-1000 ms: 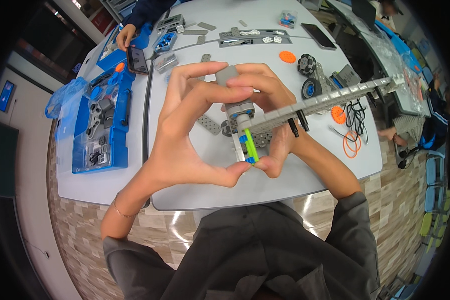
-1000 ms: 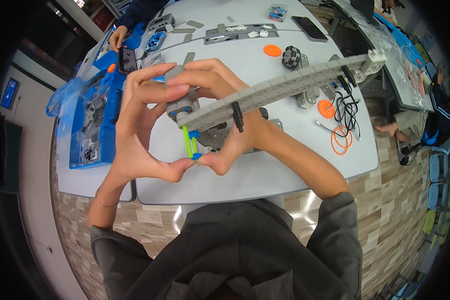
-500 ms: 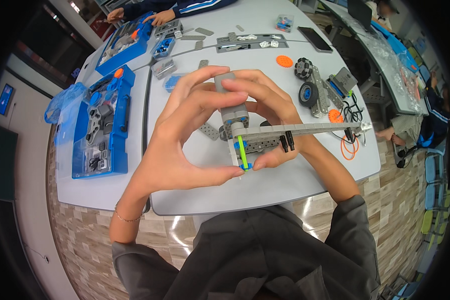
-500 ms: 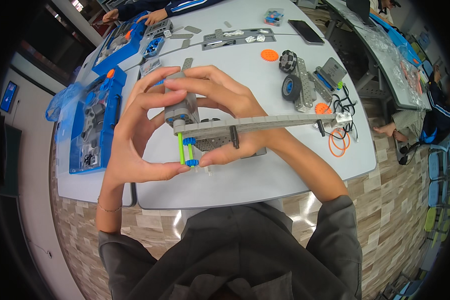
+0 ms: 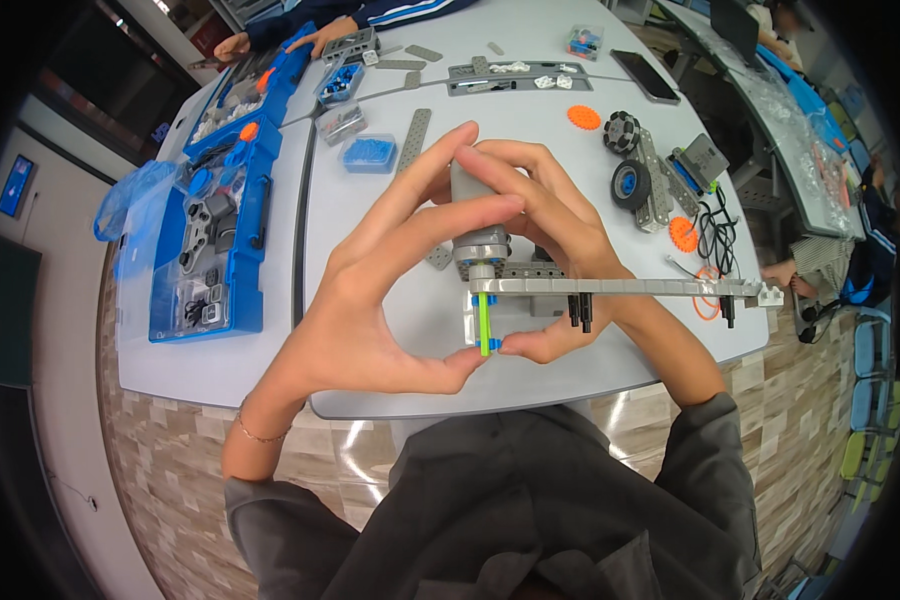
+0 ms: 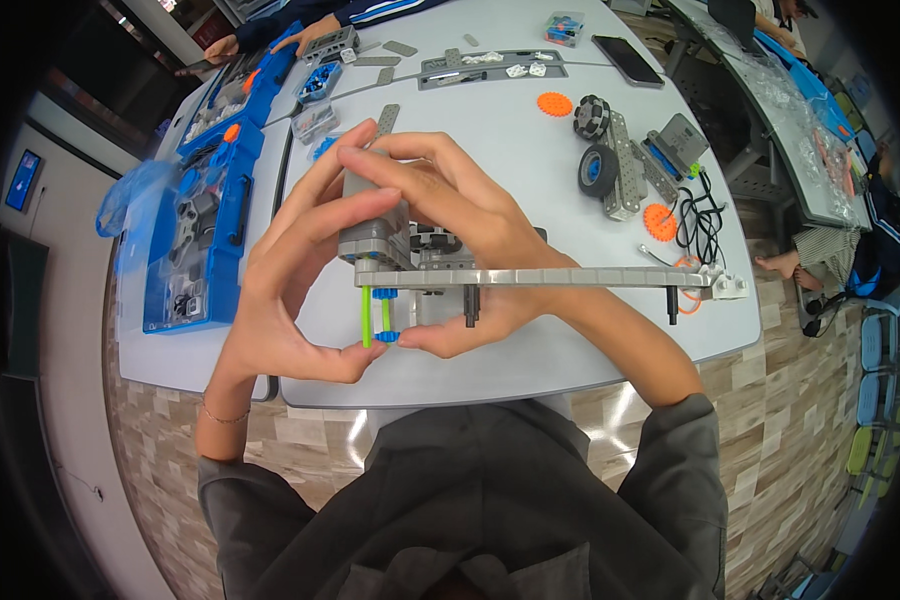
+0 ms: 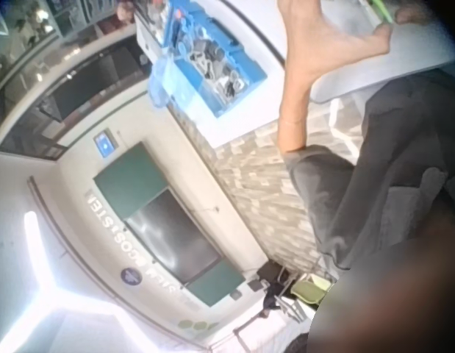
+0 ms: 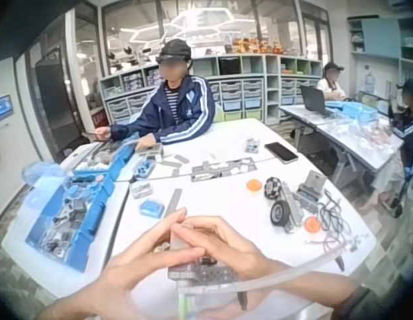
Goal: The person assembles a small robot by attaching blue gear pieces to a gray frame structure on a white table. They pick up small components, align them with the frame, and press them into place while occasionally adjusting the assembly.
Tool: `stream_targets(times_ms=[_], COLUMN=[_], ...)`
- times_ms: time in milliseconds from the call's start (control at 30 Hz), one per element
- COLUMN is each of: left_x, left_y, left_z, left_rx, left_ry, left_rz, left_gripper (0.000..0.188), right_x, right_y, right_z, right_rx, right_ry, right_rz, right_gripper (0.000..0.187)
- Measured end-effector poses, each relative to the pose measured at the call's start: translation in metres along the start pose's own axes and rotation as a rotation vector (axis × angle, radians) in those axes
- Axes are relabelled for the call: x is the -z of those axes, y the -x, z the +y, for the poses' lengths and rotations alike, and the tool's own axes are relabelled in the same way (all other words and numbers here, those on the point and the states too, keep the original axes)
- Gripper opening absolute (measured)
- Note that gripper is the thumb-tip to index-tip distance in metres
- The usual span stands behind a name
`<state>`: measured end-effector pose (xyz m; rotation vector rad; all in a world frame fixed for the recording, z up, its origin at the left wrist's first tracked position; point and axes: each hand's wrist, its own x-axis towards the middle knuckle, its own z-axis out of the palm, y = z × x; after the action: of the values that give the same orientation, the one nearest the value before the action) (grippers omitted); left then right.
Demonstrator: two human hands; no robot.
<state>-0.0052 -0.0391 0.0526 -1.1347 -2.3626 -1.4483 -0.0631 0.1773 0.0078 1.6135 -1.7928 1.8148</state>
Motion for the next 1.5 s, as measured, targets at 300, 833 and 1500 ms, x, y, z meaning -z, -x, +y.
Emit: stream_targets(times_ms=[300,833,1500], left_x=[0.005,0.002,0.001], left_y=[0.009,0.012,0.008], left_z=[0.0,-0.001,0.0], left_rx=[-0.048,-0.131,-0.126], left_ry=[-0.132,-0.284,-0.296], left_rz=[-0.097,-0.044,-0.003], left_gripper=[0.093,0.093,0.084], right_x=[-0.012,-0.036,-0.042], right_y=[0.008,0.033,0.029], right_z=[0.0,0.021,0.025], right_rx=[0.058,-0.005,0.019], right_ry=[0.121,0.074,-0.044], right_rz=[0.049,0.148,0.199], right_gripper=[0.109,0.13,0.117])
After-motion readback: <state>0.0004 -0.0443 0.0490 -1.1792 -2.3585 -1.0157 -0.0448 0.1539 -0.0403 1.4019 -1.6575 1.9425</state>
